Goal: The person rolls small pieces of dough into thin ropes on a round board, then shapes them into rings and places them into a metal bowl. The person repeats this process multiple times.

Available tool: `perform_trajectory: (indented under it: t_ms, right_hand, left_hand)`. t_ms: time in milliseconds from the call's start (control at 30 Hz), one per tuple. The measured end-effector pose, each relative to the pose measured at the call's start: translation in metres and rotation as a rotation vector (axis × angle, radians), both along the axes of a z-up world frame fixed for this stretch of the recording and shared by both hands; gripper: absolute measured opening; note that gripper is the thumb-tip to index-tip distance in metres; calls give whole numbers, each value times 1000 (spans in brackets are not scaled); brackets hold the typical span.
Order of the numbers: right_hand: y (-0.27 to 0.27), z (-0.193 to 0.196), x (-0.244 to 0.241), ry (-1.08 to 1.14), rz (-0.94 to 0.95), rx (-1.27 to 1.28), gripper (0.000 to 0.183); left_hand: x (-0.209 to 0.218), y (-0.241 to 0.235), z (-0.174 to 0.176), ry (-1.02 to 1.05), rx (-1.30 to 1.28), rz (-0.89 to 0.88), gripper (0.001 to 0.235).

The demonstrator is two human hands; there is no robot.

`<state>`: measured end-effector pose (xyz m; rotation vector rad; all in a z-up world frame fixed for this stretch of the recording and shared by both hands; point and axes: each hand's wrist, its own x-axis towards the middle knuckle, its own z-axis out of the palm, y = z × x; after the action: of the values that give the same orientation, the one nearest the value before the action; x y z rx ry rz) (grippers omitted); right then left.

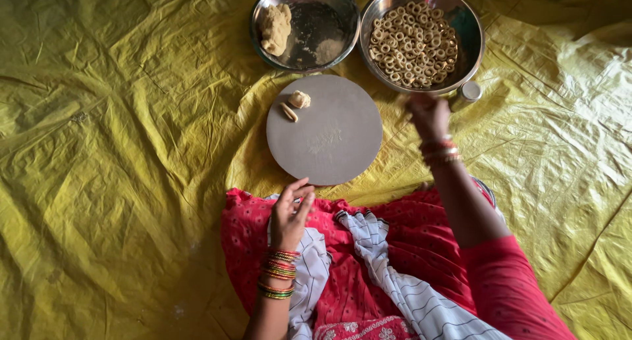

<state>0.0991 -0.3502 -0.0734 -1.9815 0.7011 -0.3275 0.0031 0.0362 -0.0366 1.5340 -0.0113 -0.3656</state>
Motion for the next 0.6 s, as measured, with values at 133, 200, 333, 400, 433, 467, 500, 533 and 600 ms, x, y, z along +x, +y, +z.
perform_trajectory:
  t_ms: [133, 200, 333, 400, 433, 467, 500, 533, 600]
  right_hand:
    - [-27, -36, 19, -119, 61, -258, 44]
    - [-6, -65, 12, 14, 177, -348, 48]
    - [73, -103, -37, 120, 433, -184, 28]
    - [111, -104, -57, 179, 483, -89, 33]
    - [123, -99, -60, 110, 527, -72, 29]
    - [131, -93, -57, 67, 576, -113, 27]
    - [137, -87, -56, 25, 625, -154, 26]
    - [144, -81, -52, -20, 677, -195, 25]
    - [152, -70, -34, 45, 656, -241, 31]
  left_hand:
    - [3, 30, -16, -173, 269, 106, 37]
    - [10, 51, -26, -170, 663, 118, 40]
    - [28, 91, -50, -681, 1345, 269, 41]
    - [36, 102, -62, -712, 1322, 268, 56]
    - [39, 105, -66, -728, 1311, 268, 63]
    - [42, 106, -70, -587, 1283, 251, 65]
    - [44, 105, -74, -447, 1252, 234, 67]
    - [47, 104, -76, -307, 1218, 221, 68]
    - [55, 97, -78, -284, 1227, 231, 69]
